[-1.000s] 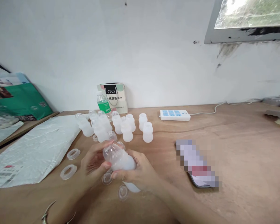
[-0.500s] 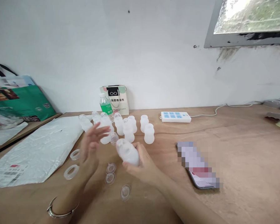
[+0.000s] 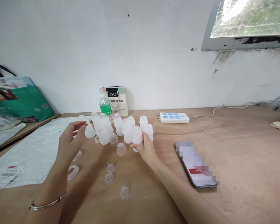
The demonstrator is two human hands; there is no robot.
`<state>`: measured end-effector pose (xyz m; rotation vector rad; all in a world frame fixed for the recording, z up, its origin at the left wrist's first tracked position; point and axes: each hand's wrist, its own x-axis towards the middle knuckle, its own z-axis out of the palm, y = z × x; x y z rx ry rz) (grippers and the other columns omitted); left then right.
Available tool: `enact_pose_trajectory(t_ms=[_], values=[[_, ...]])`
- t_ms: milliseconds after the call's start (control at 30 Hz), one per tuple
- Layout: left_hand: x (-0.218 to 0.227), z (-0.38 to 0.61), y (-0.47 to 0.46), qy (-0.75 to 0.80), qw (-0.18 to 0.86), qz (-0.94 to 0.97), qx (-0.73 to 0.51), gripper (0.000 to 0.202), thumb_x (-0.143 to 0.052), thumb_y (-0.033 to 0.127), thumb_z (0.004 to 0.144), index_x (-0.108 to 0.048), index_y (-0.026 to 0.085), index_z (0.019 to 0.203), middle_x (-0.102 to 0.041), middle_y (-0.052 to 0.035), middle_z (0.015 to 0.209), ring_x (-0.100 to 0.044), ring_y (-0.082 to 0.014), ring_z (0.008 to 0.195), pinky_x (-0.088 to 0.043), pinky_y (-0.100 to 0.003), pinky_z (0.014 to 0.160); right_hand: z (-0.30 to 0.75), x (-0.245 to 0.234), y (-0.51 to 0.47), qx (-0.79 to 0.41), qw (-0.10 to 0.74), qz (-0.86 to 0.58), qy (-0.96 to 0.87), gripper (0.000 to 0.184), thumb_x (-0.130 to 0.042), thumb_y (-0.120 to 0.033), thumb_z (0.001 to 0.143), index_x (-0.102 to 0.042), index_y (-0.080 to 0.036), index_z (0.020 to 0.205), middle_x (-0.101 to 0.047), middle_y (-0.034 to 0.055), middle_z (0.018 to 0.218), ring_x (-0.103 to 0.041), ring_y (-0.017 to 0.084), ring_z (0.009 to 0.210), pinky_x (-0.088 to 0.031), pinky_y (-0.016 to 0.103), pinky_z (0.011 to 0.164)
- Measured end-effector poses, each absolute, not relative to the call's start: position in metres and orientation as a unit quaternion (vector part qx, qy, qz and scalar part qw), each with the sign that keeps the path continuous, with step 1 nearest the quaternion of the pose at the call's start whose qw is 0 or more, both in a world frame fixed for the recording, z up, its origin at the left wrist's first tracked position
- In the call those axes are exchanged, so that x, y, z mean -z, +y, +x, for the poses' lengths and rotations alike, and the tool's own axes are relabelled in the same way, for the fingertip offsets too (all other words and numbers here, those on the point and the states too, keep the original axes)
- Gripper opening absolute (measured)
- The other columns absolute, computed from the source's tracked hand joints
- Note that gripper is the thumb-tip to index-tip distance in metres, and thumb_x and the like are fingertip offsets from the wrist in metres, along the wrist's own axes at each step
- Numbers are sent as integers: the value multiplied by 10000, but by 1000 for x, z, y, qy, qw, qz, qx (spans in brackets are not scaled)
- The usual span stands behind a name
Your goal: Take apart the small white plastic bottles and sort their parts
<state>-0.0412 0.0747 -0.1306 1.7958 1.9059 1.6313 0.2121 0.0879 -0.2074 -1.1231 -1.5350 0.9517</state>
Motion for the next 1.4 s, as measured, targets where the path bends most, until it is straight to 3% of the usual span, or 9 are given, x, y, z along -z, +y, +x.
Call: enact_pose_trajectory(t_ms=[233, 333, 433, 533, 700, 900, 1067, 1233, 1400], values=[[144, -95, 84, 765, 24, 633, -121, 285, -395, 311, 749, -623, 178, 856, -689, -149, 996, -636, -340, 967, -473, -414, 805, 216, 210, 74, -345, 486, -504, -625, 640, -713, -442, 681, -382, -234, 1188, -527, 96, 1196, -523, 259, 1088, -402, 452, 938], [149, -109, 78, 793, 66, 603, -52, 250, -506, 430, 677, -599, 198, 696, -697, -138, 846, -652, -353, 832, -480, -406, 677, 220, 195, 49, -272, 467, -523, -659, 448, -628, -498, 757, -416, -222, 1040, -520, 82, 1057, -517, 248, 995, -421, 407, 857], [152, -115, 75, 805, 95, 586, -10, 256, -619, 414, 568, -596, 198, 704, -698, -134, 825, -655, -333, 788, -475, -370, 624, 221, 181, 29, -338, 284, -431, -787, 421, -679, -522, 705, -468, -237, 932, -534, 13, 882, -523, 199, 791, -418, 317, 682], [156, -113, 78, 802, 85, 591, -3, 249, -642, 281, 521, -608, 204, 756, -705, -126, 868, -663, -315, 807, -473, -337, 612, 216, 177, 21, -356, 132, -359, -853, 511, -782, -490, 584, -504, -235, 928, -548, 3, 906, -524, 203, 799, -388, 285, 644], [147, -96, 81, 811, 67, 581, 8, 103, -547, 259, 640, -592, 198, 710, -698, -152, 836, -667, -339, 807, -474, -372, 625, 210, 183, 22, -359, 78, -337, -867, 316, -761, -347, 674, -532, -204, 838, -553, 0, 878, -537, 178, 788, -378, 258, 637], [129, -52, 73, 792, -28, 575, -203, 416, -471, 455, 811, -568, 166, 1095, -659, -177, 1044, -638, -357, 939, -494, -479, 770, 218, 177, 26, -357, 139, -333, -862, 194, -704, -323, 747, -558, -222, 826, -557, -14, 930, -546, 158, 799, -402, 261, 679], [139, -4, 62, 529, -67, 652, -539, 440, -563, 380, 834, -497, 186, 1223, -625, -97, 1092, -633, -205, 916, -540, -349, 792, 222, 166, 27, -460, 275, -346, -770, 124, -619, -253, 804, -513, -232, 865, -627, -17, 859, -583, 153, 813, -446, 276, 721], [147, 30, 41, 316, -43, 807, -497, 401, -549, 239, 871, -470, 198, 1262, -631, -92, 1056, -618, -183, 917, -535, -314, 782, 217, 165, 32, -476, 480, -379, -632, 214, -701, -263, 720, -518, -231, 825, -551, -48, 719, -527, 111, 659, -427, 235, 600], [150, 43, 34, 286, -17, 848, -445, 423, -545, 206, 879, -445, 186, 1289, -624, -117, 1092, -609, -196, 991, -529, -328, 840, 215, 167, 33, -474, 526, -387, -591, 217, -712, -255, 672, -587, -227, 848, -552, -47, 662, -524, 111, 607, -437, 237, 561]])
